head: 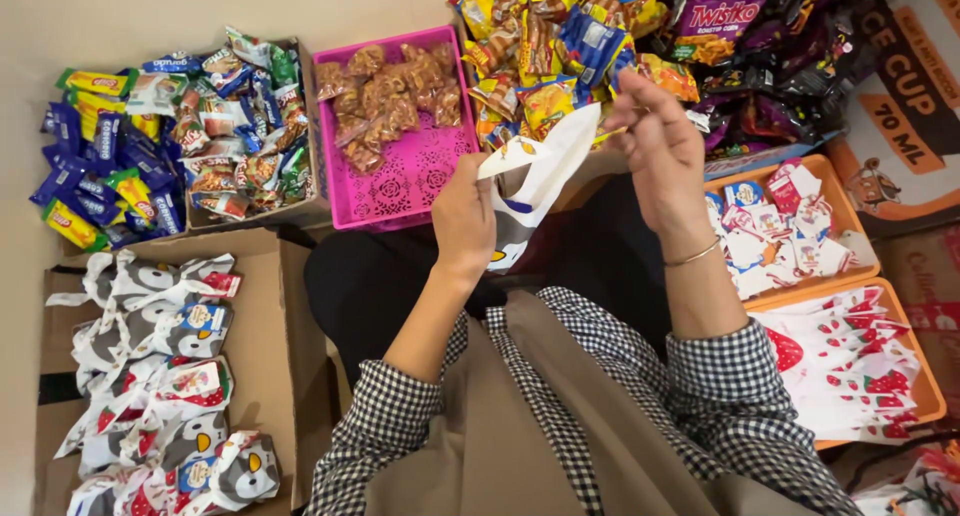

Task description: Packing individual snack items into small decorative bags and organizing them in a box

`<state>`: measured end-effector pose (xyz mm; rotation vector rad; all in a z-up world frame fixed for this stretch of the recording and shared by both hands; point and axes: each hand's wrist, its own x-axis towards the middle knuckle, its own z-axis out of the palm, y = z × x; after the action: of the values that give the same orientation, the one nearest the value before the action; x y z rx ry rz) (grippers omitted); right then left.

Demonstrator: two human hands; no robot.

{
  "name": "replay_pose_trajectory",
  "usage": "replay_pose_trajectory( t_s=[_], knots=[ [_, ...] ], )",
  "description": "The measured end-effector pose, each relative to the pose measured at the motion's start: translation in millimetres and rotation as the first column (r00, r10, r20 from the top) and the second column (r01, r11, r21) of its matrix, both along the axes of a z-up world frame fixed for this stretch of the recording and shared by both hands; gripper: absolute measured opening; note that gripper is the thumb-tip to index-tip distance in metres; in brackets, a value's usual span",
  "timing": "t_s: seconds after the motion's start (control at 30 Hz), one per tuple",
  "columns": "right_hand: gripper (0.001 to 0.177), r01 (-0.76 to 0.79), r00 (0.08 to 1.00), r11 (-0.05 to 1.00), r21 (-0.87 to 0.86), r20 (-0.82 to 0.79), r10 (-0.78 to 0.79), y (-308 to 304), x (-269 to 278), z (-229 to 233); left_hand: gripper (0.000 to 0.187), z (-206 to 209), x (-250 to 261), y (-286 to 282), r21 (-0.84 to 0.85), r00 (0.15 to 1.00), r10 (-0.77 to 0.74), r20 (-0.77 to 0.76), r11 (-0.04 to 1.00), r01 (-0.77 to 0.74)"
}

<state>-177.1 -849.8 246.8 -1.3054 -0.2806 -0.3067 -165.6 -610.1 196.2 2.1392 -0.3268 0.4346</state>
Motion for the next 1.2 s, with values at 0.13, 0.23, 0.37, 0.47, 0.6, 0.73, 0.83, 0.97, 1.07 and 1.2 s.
replay_pose_trajectory(
  t_s=[0.13, 0.23, 0.37, 0.47, 0.6, 0.73, 0.83, 0.97, 1.07, 1.2],
  knots=[
    [0.089, -0.156, 0.979, 0.981, -0.113, -0.151, 0.138, -1, 8, -30, 0.025, 5, -2, -6, -0.055, 0.992, 0.031, 0.121, 0.998, -0.024],
    [0.035, -0.173, 0.947, 0.977, -0.122, -0.294, 0.131, 10, 14, -39, 0.022, 2, 1, -11, -0.031, 0.992, 0.005, 0.122, 1.000, -0.002],
    [0.015, 0.072, 0.969, 0.991, -0.112, -0.229, -0.096, 5, 29, -47, 0.023, 14, 4, -20, -0.011, 0.993, -0.117, -0.029, 0.993, 0.116],
    [0.016, 0.157, 0.966, 0.982, -0.108, -0.192, -0.176, -1, 27, -44, 0.042, 12, 14, -37, -0.059, 0.958, -0.263, -0.116, 0.964, 0.258],
    [0.014, 0.240, 0.950, 0.970, -0.037, -0.198, -0.243, -32, 20, -57, 0.059, -10, 25, -79, -0.082, 0.896, -0.326, -0.302, 0.945, 0.317],
    [0.015, 0.253, 0.939, 0.965, -0.064, -0.226, -0.260, -85, -17, -64, 0.013, -18, 26, -119, -0.143, 0.833, -0.439, -0.336, 0.898, 0.416],
    [0.026, 0.179, 0.924, 0.973, -0.147, -0.315, -0.217, -144, -55, -69, 0.013, -19, 20, -144, -0.131, 0.803, -0.494, -0.334, 0.868, 0.479],
    [0.021, 0.426, 0.686, 0.666, -0.612, -0.262, -0.679, -269, -100, -192, 0.009, -18, 11, -167, -0.187, 0.763, -0.491, -0.421, 0.870, 0.457],
    [0.016, 0.393, 0.455, 0.375, -0.840, -0.176, -0.873, -350, -122, -296, 0.008, -13, 6, -181, -0.239, 0.738, -0.506, -0.445, 0.862, 0.447],
    [0.022, 0.069, 0.323, 0.225, -0.972, -0.191, -0.927, -361, -149, -347, 0.008, -11, 5, -196, -0.289, 0.740, -0.529, -0.415, 0.848, 0.444]
  ],
)
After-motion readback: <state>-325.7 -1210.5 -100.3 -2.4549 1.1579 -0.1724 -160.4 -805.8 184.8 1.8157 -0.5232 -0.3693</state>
